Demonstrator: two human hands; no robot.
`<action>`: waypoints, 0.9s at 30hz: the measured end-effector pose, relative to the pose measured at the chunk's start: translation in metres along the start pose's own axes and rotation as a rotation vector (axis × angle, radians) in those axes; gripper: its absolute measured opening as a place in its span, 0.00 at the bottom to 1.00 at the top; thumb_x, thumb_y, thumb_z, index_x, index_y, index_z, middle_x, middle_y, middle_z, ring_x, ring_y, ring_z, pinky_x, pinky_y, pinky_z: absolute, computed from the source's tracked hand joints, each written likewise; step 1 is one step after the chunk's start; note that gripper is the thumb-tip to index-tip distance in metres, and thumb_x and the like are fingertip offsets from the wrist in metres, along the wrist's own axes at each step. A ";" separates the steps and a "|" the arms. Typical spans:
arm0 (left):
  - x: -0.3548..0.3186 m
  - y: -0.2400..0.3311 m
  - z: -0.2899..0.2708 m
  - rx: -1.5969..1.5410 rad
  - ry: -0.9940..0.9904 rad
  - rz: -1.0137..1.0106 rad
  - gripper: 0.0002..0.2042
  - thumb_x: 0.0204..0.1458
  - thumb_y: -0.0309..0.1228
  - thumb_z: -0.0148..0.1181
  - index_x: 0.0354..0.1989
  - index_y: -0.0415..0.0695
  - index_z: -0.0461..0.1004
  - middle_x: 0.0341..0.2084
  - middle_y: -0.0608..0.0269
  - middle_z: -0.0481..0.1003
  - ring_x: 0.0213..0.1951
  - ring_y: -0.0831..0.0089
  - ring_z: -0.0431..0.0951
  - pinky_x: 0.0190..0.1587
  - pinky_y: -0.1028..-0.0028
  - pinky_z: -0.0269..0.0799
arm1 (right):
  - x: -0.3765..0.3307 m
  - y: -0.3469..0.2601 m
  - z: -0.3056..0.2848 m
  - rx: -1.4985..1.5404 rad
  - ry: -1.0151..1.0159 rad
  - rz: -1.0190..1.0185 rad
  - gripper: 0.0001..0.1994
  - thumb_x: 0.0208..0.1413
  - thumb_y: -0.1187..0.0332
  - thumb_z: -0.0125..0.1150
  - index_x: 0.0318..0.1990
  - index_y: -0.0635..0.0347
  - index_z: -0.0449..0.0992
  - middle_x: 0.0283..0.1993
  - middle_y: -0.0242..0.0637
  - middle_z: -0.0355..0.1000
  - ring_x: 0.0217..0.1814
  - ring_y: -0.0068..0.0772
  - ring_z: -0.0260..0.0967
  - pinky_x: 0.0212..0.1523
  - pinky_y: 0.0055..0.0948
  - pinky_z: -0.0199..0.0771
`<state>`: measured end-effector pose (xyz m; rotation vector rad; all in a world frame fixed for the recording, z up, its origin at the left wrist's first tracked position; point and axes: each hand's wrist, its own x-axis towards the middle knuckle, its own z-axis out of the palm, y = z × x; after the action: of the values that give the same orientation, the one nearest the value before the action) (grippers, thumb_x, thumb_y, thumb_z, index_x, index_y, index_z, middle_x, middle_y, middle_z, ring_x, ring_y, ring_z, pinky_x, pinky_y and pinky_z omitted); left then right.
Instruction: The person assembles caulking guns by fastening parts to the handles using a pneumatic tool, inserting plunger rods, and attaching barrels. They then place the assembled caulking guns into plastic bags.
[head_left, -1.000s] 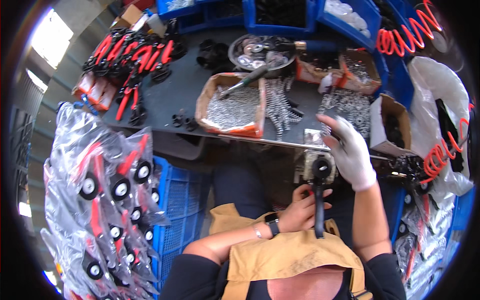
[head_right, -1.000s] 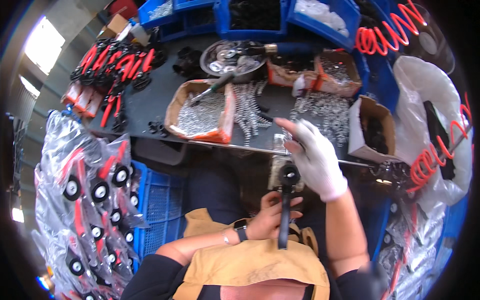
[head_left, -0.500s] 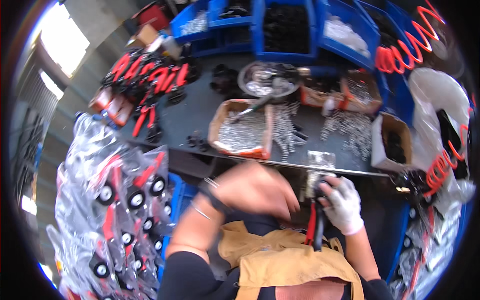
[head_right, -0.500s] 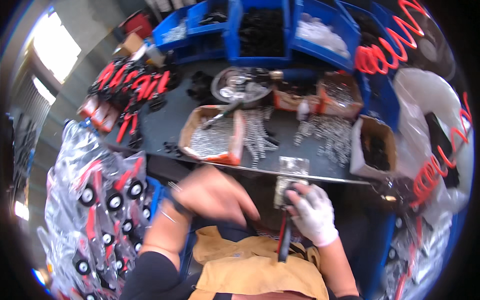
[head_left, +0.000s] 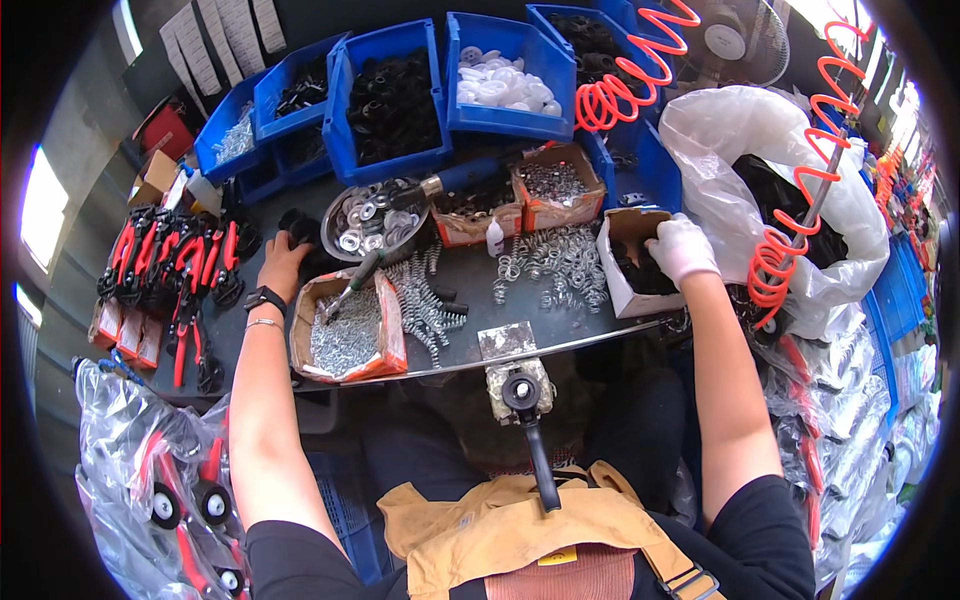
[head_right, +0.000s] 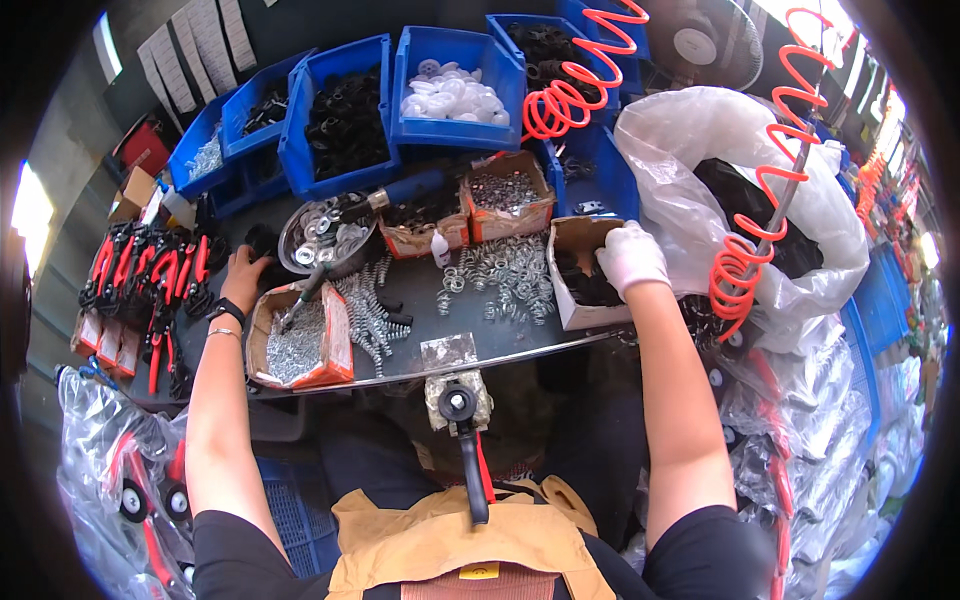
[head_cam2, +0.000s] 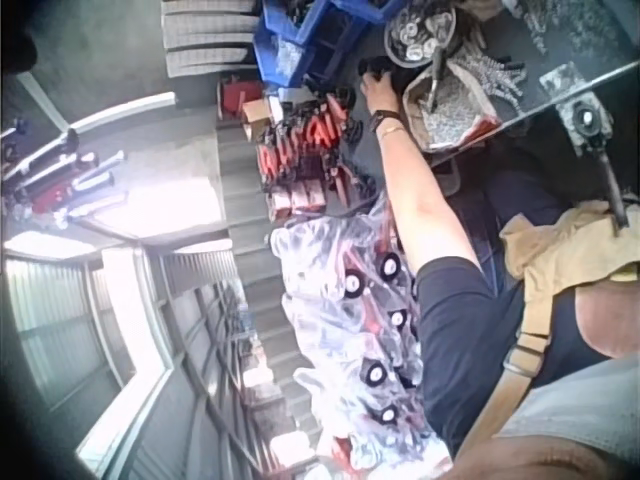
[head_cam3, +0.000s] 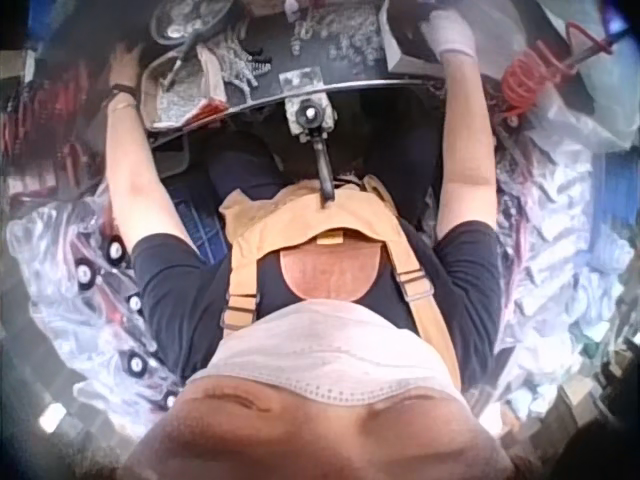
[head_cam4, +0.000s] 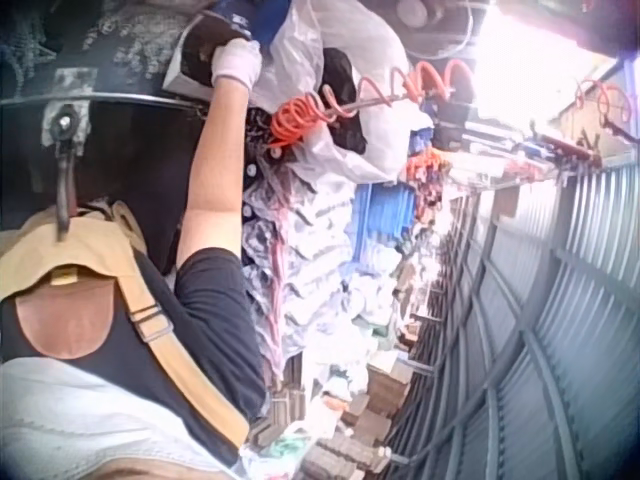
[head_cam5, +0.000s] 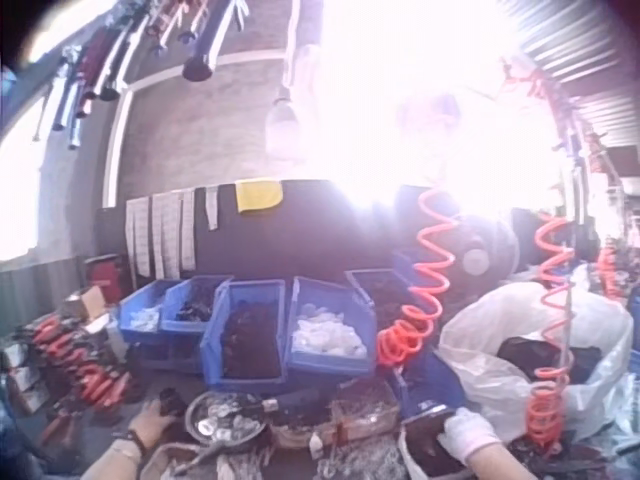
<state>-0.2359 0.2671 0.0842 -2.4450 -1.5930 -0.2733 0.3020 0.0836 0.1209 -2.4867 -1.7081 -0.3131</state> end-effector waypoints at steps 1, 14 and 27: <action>-0.003 0.003 -0.004 0.042 0.019 -0.008 0.21 0.46 0.21 0.50 0.47 0.60 0.72 0.46 0.56 0.63 0.52 0.55 0.64 0.50 0.64 0.68 | 0.006 -0.005 0.002 -0.146 -0.150 0.080 0.12 0.48 0.67 0.57 0.40 0.58 0.77 0.47 0.48 0.69 0.46 0.47 0.71 0.47 0.38 0.71; -0.118 0.219 -0.104 -1.854 0.022 -0.291 0.33 0.37 0.15 0.61 0.56 0.47 0.59 0.45 0.64 0.64 0.39 0.75 0.70 0.42 0.75 0.71 | -0.152 -0.106 -0.017 0.843 -0.173 -0.692 0.22 0.34 0.71 0.69 0.40 0.62 0.68 0.39 0.44 0.69 0.44 0.49 0.68 0.43 0.37 0.69; -0.141 0.282 -0.051 -0.971 -0.060 0.204 0.35 0.33 0.37 0.69 0.50 0.34 0.61 0.43 0.47 0.64 0.50 0.50 0.62 0.56 0.61 0.58 | -0.044 -0.126 0.011 0.632 0.176 -0.396 0.18 0.47 0.59 0.62 0.42 0.60 0.74 0.39 0.46 0.71 0.44 0.44 0.68 0.46 0.37 0.67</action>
<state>-0.0355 0.0180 0.0745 -3.2798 -1.3925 -1.1759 0.1707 0.0912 0.0971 -1.6342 -1.8471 -0.0078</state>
